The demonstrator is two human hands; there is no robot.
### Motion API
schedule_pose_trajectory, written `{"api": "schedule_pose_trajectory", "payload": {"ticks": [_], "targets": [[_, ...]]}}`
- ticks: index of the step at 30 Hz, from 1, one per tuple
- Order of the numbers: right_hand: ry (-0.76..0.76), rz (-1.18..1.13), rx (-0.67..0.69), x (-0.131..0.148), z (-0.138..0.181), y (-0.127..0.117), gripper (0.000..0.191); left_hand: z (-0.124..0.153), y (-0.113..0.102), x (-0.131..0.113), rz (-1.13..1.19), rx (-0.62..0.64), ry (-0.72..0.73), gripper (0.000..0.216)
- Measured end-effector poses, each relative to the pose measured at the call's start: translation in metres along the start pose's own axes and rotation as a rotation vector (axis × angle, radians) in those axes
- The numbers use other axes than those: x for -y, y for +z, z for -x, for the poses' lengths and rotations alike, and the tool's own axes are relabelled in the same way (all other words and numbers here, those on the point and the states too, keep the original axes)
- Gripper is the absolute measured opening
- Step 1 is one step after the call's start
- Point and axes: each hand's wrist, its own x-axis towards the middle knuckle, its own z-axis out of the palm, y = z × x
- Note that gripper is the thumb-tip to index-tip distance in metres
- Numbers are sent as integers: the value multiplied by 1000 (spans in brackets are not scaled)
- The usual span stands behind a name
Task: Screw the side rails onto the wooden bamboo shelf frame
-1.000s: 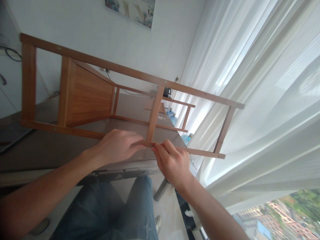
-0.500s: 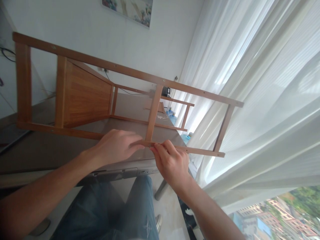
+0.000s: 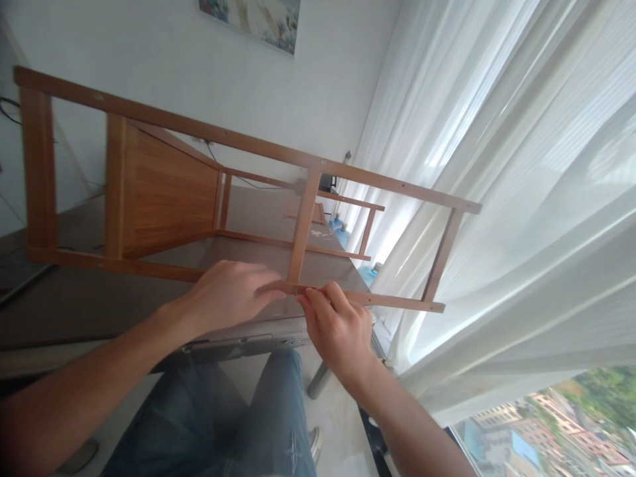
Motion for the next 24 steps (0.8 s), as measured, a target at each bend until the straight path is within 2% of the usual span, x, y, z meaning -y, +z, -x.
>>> {"api": "schedule_pose_trajectory", "payload": {"ticks": [15, 24], "targets": [[67, -31, -41, 4, 12, 6, 10, 4, 6, -5, 9, -49, -13, 28], [120, -39, -52, 10, 19, 9, 9, 7, 10, -5, 28, -27, -21, 27]]}}
